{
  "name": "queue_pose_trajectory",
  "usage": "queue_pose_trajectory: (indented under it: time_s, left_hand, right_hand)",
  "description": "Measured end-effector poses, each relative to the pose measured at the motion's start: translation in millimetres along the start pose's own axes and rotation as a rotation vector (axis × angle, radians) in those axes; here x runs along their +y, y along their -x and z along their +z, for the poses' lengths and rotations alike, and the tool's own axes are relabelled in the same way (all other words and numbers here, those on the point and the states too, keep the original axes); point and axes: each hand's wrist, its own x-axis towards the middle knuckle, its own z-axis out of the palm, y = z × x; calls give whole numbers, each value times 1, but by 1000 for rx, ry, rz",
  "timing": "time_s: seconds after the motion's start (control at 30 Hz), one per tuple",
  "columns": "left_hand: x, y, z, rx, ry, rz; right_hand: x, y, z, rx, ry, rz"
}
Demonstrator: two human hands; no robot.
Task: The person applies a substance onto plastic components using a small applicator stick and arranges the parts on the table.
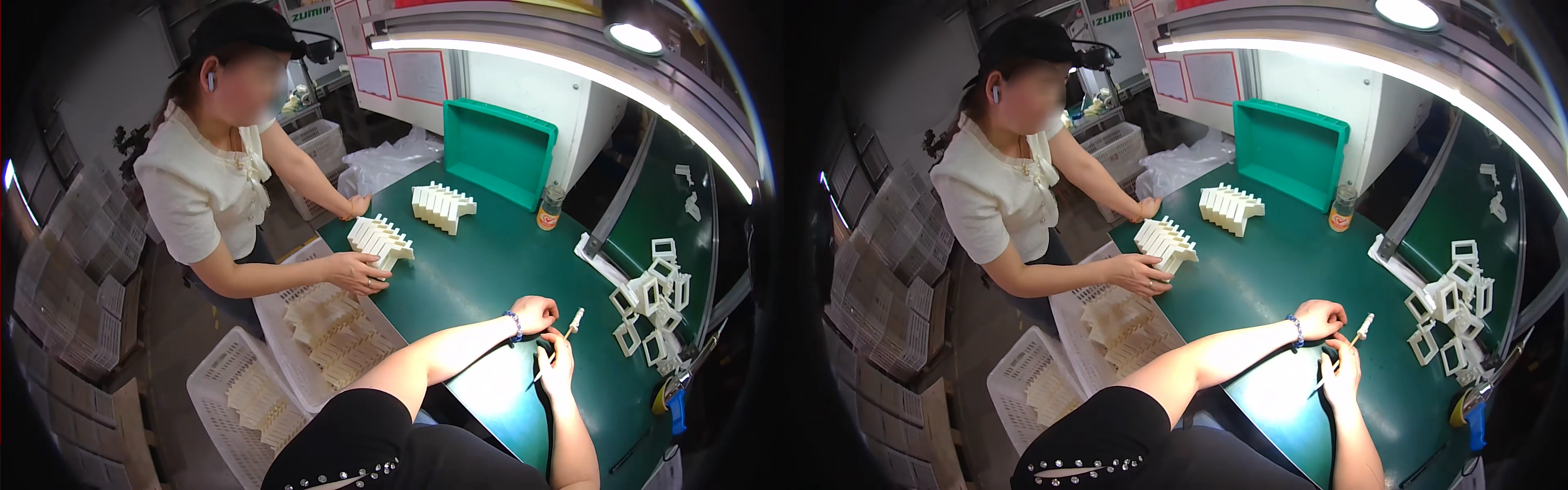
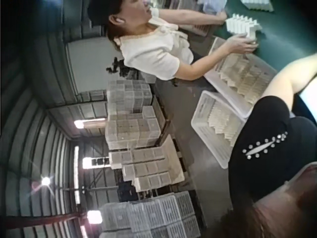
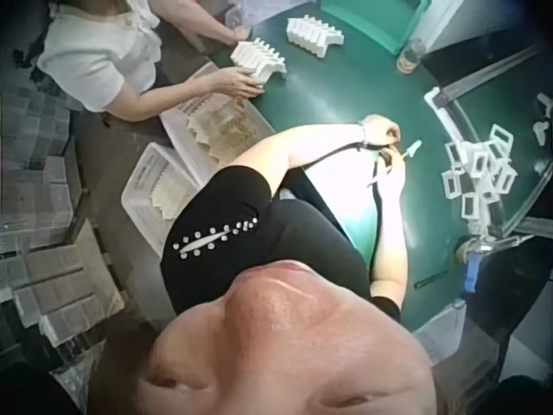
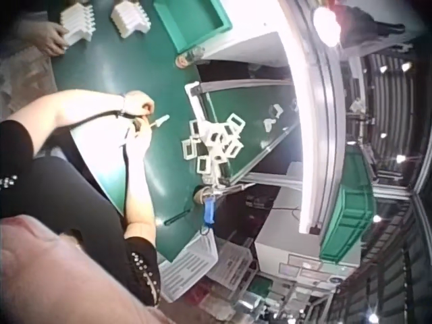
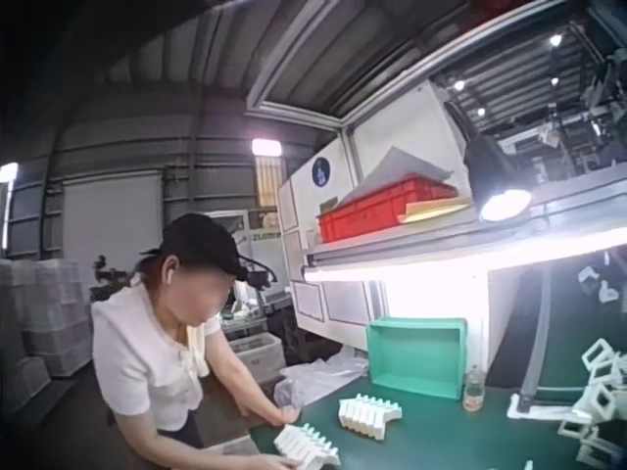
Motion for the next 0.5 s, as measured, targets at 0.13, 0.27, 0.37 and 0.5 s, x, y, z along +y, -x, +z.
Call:
queue_pose_trajectory:
  time_s: [0.13,0.27,0.37,0.5]
  left_hand:
    - [5,7,5,66,-104,15]
    - [5,13,13,134,-149,51]
    - [5,14,21,162,-173,89]
    - [3,16,23,200,-220,105]
  right_hand:
    - [3,0,-2,-4,-40,-22]
    - [8,-1,-2,2,-54,-13]
    - [11,1,-6,17,-44,-5]
    - [12,-1,-4,25,-60,-23]
